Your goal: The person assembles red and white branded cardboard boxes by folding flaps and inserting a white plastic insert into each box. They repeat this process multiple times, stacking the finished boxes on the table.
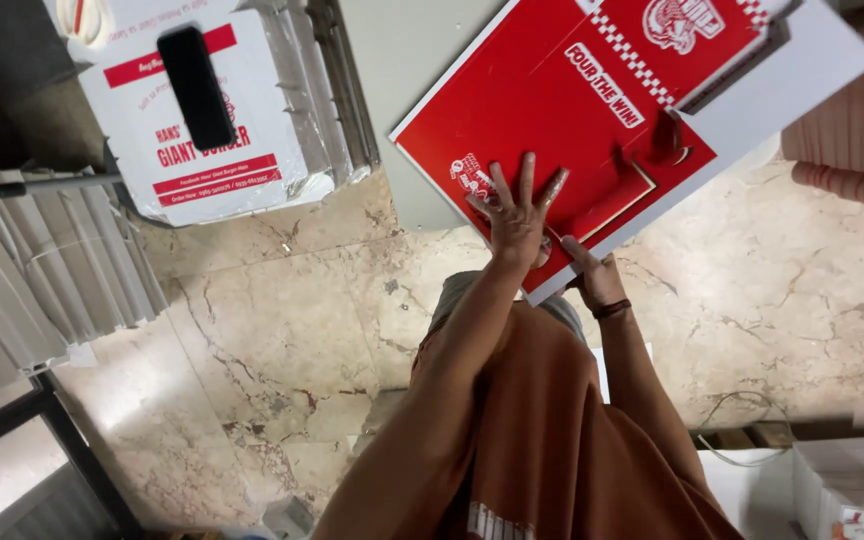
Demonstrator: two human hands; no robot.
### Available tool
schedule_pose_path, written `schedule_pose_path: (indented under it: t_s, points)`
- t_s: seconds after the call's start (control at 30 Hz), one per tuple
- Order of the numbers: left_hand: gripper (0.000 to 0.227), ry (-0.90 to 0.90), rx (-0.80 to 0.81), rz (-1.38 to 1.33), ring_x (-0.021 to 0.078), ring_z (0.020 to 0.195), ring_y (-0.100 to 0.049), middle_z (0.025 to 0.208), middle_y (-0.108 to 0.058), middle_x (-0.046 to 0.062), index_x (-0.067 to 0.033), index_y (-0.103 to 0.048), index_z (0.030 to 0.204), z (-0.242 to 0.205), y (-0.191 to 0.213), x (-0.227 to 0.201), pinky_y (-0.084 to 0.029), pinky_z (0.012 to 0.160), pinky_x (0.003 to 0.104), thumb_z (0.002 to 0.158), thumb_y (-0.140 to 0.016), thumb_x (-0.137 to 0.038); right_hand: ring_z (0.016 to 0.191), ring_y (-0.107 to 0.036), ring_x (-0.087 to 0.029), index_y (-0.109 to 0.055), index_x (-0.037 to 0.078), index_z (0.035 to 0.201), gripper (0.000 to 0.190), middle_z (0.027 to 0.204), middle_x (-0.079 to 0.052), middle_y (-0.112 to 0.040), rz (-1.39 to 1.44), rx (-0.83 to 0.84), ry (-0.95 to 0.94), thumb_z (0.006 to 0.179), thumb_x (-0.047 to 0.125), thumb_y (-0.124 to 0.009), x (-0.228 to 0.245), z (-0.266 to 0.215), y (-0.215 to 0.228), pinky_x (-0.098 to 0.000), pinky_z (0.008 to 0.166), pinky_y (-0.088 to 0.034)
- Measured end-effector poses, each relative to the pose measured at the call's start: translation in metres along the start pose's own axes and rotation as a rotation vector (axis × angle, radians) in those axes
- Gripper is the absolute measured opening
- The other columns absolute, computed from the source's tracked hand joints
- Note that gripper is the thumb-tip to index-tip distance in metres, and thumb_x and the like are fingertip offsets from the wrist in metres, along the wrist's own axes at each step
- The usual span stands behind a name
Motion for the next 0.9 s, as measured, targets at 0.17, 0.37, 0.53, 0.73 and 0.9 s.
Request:
schedule_pose_path:
  t_s: [0.17, 0.37, 0.53, 0.73, 0.9]
  points:
    - [0.111, -0.098, 0.013, -0.131, 0.0704, 0.147, 0.0, 0.169, 0.022, 0.022, -0.0419, 0.006, 0.164, 0.039, -0.054, 0.006, -0.032, 0.09, 0.093, 0.092, -0.075, -0.021, 0.074, -0.074, -0.041, -0.059, -0.007, 0.129, 0.065, 0.102, -0.025, -0.07, -0.008, 0.13, 0.012, 0.087, 0.032, -0.09, -0.001, -0.002, 0.004, -0.0515, 0.049, -0.064]
    - [0.113, -0.149, 0.004, -0.095, 0.0581, 0.153, 0.0, 0.172, 0.014, 0.009, -0.0383, -0.016, 0.167, 0.072, -0.006, 0.076, -0.016, 0.107, 0.089, 0.08, -0.085, -0.017, 0.081, -0.073, -0.027, -0.069, 0.009, 0.12, 0.045, 0.1, -0.009, -0.073, -0.104, 0.325, -0.114, 0.087, 0.037, -0.084, -0.07, 0.023, 0.014, -0.042, 0.063, -0.062]
    - [0.135, -0.146, 0.067, -0.176, 0.0615, 0.15, 0.009, 0.168, 0.027, 0.01, -0.0462, -0.003, 0.165, 0.074, -0.018, 0.093, -0.017, 0.092, 0.099, 0.071, -0.092, -0.008, 0.128, -0.055, -0.049, -0.067, -0.003, 0.129, 0.079, 0.128, -0.027, -0.065, -0.63, 0.145, 0.149, 0.082, 0.058, -0.086, -0.03, -0.031, -0.031, -0.0629, 0.118, -0.031]
    - [0.122, -0.13, 0.132, -0.156, 0.059, 0.152, 0.006, 0.169, 0.024, 0.01, -0.0439, -0.002, 0.165, 0.052, -0.007, 0.083, -0.025, 0.092, 0.096, 0.083, -0.088, -0.014, 0.132, -0.052, -0.046, -0.065, 0.007, 0.139, 0.045, 0.14, -0.028, -0.059, -0.798, 0.453, 0.222, 0.101, 0.032, -0.061, 0.023, -0.093, -0.029, -0.062, 0.115, -0.04]
    - [0.102, -0.157, 0.116, -0.305, 0.0592, 0.153, 0.0, 0.171, 0.018, 0.006, -0.0454, -0.017, 0.163, 0.091, -0.007, 0.103, -0.041, 0.095, 0.085, 0.088, -0.085, -0.035, 0.133, -0.056, -0.038, -0.067, 0.011, 0.138, 0.045, 0.14, -0.026, -0.061, -0.732, 0.387, 0.152, 0.102, 0.038, -0.06, 0.075, -0.094, -0.046, -0.0548, 0.115, -0.044]
Point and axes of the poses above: each hand's wrist, its own z-axis towards the middle knuckle, its own y-axis out of the back of the hand, x = y × z, the point moved 3 cm from there along z, towards the middle knuckle
